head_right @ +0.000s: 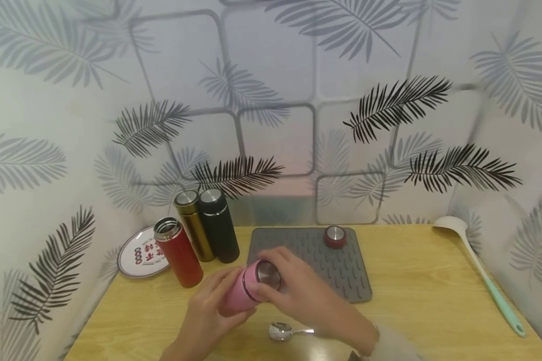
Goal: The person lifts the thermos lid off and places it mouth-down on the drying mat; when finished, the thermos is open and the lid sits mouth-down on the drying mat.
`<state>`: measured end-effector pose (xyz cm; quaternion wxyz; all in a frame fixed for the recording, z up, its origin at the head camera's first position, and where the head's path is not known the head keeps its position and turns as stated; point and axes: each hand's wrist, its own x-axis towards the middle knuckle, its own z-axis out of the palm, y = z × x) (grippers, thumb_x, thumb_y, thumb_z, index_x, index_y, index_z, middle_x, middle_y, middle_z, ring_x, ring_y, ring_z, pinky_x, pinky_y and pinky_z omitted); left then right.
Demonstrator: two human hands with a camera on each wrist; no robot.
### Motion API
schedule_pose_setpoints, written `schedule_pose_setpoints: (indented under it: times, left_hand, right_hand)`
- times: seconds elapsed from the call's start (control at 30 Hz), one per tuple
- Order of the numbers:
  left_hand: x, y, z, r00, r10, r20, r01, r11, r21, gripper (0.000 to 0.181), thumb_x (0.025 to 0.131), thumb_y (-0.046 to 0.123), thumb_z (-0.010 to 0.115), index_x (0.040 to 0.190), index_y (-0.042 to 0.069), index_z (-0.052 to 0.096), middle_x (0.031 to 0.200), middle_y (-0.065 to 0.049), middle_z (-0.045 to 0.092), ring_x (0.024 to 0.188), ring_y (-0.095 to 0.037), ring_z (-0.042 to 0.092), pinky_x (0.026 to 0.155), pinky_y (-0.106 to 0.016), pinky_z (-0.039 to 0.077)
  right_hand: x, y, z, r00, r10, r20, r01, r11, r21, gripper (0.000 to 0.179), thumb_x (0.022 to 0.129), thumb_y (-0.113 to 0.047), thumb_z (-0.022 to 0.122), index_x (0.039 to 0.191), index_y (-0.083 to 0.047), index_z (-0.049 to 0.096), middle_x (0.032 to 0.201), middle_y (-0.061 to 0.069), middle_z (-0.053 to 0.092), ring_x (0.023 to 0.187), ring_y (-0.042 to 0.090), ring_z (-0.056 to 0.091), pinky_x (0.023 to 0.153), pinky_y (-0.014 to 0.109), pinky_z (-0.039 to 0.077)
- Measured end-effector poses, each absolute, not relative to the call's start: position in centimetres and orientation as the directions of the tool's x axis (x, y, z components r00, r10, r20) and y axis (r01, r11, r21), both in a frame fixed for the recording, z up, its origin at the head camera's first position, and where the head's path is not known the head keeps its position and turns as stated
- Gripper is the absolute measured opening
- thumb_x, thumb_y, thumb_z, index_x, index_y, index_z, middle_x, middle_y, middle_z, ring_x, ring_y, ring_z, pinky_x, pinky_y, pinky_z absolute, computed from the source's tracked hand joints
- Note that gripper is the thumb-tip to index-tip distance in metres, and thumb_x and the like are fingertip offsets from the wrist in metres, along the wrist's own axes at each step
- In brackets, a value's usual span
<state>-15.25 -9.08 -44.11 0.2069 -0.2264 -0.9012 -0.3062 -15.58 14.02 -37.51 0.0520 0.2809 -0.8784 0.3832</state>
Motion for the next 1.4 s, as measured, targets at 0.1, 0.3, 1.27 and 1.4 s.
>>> schedule_pose_setpoints:
  times: [0.1, 0.3, 1.27, 1.4]
  left_hand:
    - [-15.24, -9.07, -44.13, -0.809, 0.280, 0.516, 0.537, 0.709, 0.458, 0.077, 0.073, 0.032, 0.098, 0.142, 0.022, 0.065, 0.133, -0.002, 0.067, 0.116, -0.021, 0.066, 0.094, -0.046, 0.061]
    - [-15.30, -9.19, -44.19, -0.810, 0.276, 0.517, 0.535, 0.710, 0.459, 0.077, 0.073, 0.031, 0.098, 0.142, 0.021, 0.065, 0.132, -0.003, 0.068, 0.116, -0.021, 0.066, 0.094, -0.045, 0.061]
    - [-15.63, -9.06, -44.18, -0.817, 0.243, 0.523, 0.519, 0.703, 0.485, 0.080, 0.073, 0.031, 0.098, 0.144, 0.023, 0.063, 0.135, -0.003, 0.067, 0.118, -0.022, 0.065, 0.096, -0.043, 0.060]
    - [-15.88, -9.01, -44.22, -0.813, 0.231, 0.534, 0.525, 0.689, 0.500, 0.081, 0.073, 0.030, 0.098, 0.145, 0.021, 0.062, 0.136, -0.004, 0.066, 0.119, -0.022, 0.065, 0.095, -0.043, 0.061]
  right_hand:
    - [-15.61, 13.96, -37.48, -0.836, -0.457, 0.303, -0.528, 0.525, -0.667, 0.048, 0.101, -0.045, 0.068, 0.139, -0.019, 0.058, 0.130, -0.003, 0.061, 0.106, 0.010, 0.064, 0.087, 0.030, 0.059]
    - [-15.79, 14.35, -37.30, -0.769, -0.546, 0.332, -0.604, 0.454, -0.654, 0.046, 0.100, -0.033, 0.073, 0.142, -0.022, 0.058, 0.142, -0.003, 0.058, 0.125, 0.017, 0.060, 0.098, 0.038, 0.058]
    - [-16.09, 14.53, -37.32, -0.791, -0.509, 0.339, -0.580, 0.449, -0.680, 0.054, 0.098, -0.037, 0.074, 0.146, -0.021, 0.055, 0.145, 0.002, 0.058, 0.119, 0.017, 0.064, 0.092, 0.033, 0.060]
    - [-16.27, 14.95, -36.91, -0.755, -0.541, 0.370, -0.625, 0.424, -0.656, 0.057, 0.097, -0.027, 0.077, 0.148, -0.020, 0.054, 0.150, 0.003, 0.054, 0.129, 0.022, 0.060, 0.097, 0.038, 0.059]
